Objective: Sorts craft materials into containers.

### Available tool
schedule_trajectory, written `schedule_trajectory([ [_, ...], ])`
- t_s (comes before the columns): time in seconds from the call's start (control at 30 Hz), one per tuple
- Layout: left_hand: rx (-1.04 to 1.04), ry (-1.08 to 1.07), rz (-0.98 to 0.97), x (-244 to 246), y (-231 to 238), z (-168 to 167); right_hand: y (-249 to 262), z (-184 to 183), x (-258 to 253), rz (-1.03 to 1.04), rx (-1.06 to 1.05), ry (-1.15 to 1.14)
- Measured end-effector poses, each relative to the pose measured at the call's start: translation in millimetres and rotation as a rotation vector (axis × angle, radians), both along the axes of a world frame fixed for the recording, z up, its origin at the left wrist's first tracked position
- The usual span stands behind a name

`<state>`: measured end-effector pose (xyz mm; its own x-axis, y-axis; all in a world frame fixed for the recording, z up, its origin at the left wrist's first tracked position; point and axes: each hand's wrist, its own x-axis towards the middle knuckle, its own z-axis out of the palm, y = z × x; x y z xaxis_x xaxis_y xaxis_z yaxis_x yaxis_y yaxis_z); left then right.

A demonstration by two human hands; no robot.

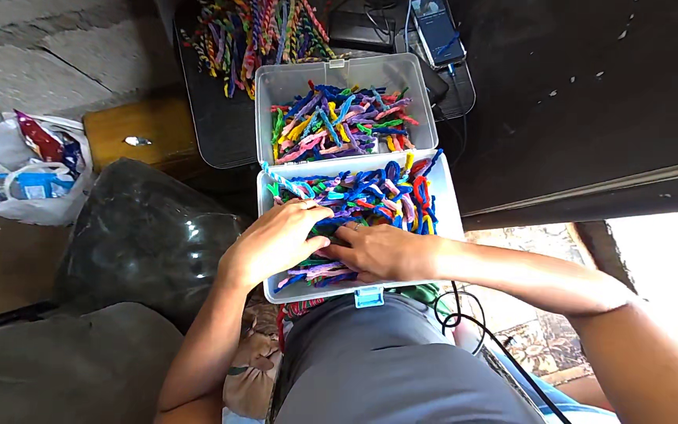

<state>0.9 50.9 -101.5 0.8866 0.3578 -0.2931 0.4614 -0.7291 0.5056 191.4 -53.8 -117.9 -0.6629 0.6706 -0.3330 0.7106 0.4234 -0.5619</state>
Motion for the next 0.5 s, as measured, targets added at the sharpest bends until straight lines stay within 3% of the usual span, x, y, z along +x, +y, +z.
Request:
schedule_trajectory([
  [0.07, -0.019, 0.001, 0.007, 0.1, 0.9, -3.1, -1.4, -7.1, -10.2, 0.025, 0.1, -0.068],
  [0.17, 0.002, -0.043, 0.034, -2.5, 1.7, -6.1, 1.8, -19.0, -8.1, -0.038, 0.306, 0.048],
  [0.37, 0.026, -0.28, 0.166, -7.5, 3.6, 3.9, 44.9, 14.1, 33.2, -0.161, 0.035, 0.348],
  [0.5, -0.028, -0.397, 0.168, -9.2, 6.3, 12.5, 55.0, 35.3, 48.2, -0.163, -0.145, 0.368],
])
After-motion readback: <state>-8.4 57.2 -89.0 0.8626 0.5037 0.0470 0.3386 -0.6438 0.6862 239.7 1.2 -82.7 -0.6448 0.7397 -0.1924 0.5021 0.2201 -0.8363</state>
